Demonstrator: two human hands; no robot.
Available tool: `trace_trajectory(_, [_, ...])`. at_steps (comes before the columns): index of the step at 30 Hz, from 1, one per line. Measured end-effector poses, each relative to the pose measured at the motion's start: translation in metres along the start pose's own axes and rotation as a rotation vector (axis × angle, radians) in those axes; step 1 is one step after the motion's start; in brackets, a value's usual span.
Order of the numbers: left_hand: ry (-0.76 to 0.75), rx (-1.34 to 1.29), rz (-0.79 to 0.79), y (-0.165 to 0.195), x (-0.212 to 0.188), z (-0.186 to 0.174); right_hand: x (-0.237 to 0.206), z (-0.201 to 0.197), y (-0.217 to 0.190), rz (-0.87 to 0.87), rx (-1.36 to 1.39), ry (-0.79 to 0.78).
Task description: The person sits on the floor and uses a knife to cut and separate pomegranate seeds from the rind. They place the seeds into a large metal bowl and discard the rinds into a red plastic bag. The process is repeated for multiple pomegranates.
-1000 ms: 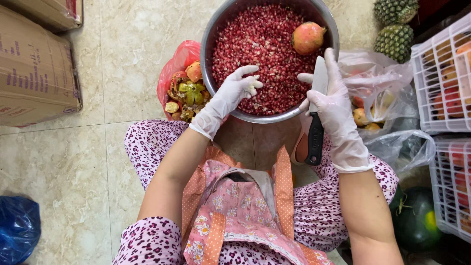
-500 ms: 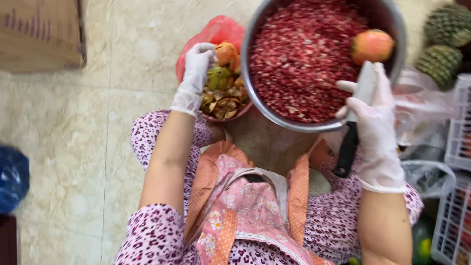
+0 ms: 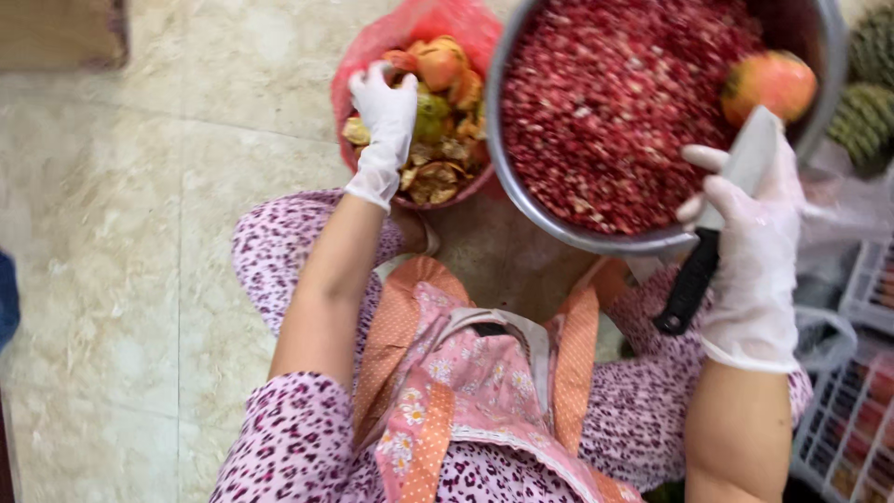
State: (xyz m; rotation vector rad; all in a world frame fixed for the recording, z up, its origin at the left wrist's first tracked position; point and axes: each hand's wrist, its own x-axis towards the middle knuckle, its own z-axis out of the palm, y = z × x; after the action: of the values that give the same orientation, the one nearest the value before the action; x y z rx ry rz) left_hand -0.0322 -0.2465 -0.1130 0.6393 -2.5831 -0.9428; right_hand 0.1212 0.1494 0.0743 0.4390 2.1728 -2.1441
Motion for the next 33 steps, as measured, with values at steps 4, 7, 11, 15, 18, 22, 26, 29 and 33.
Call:
trace_trajectory(4, [-0.092, -0.447, 0.389, 0.086, -0.065, -0.018, -0.010, -0.019, 0.003, -0.005, 0.015, 0.005])
trace_trajectory(7, [-0.468, -0.544, 0.738, 0.134, -0.126, -0.019, -0.023, -0.032, 0.003, 0.001, 0.005, 0.031])
trace_trajectory(11, [-0.859, -0.144, 0.988, 0.146, -0.189, -0.005, -0.043, -0.050, 0.003, 0.006, 0.001, 0.061])
trace_trajectory(15, [-0.830, 0.074, 1.004, 0.129, -0.211, 0.020, -0.057, -0.069, 0.009, -0.059, 0.068, 0.046])
trace_trajectory(18, [-0.914, -0.083, 0.717, 0.124, -0.203, 0.032, -0.063, -0.080, 0.013, -0.087, 0.066, 0.051])
trace_trajectory(22, [-0.844, -0.343, 0.306, 0.141, -0.177, 0.035, -0.064, -0.087, 0.016, -0.097, 0.080, 0.070])
trace_trajectory(26, [-0.472, -0.129, 0.805, 0.186, -0.161, 0.045, -0.061, -0.084, 0.018, -0.096, 0.124, 0.082])
trace_trajectory(29, [-0.349, -0.138, 0.982, 0.215, -0.162, 0.054, -0.056, -0.081, 0.017, -0.085, 0.108, 0.091])
trace_trajectory(33, [-0.482, -0.077, 0.983, 0.213, -0.166, 0.042, -0.055, -0.082, 0.013, -0.070, 0.130, 0.104])
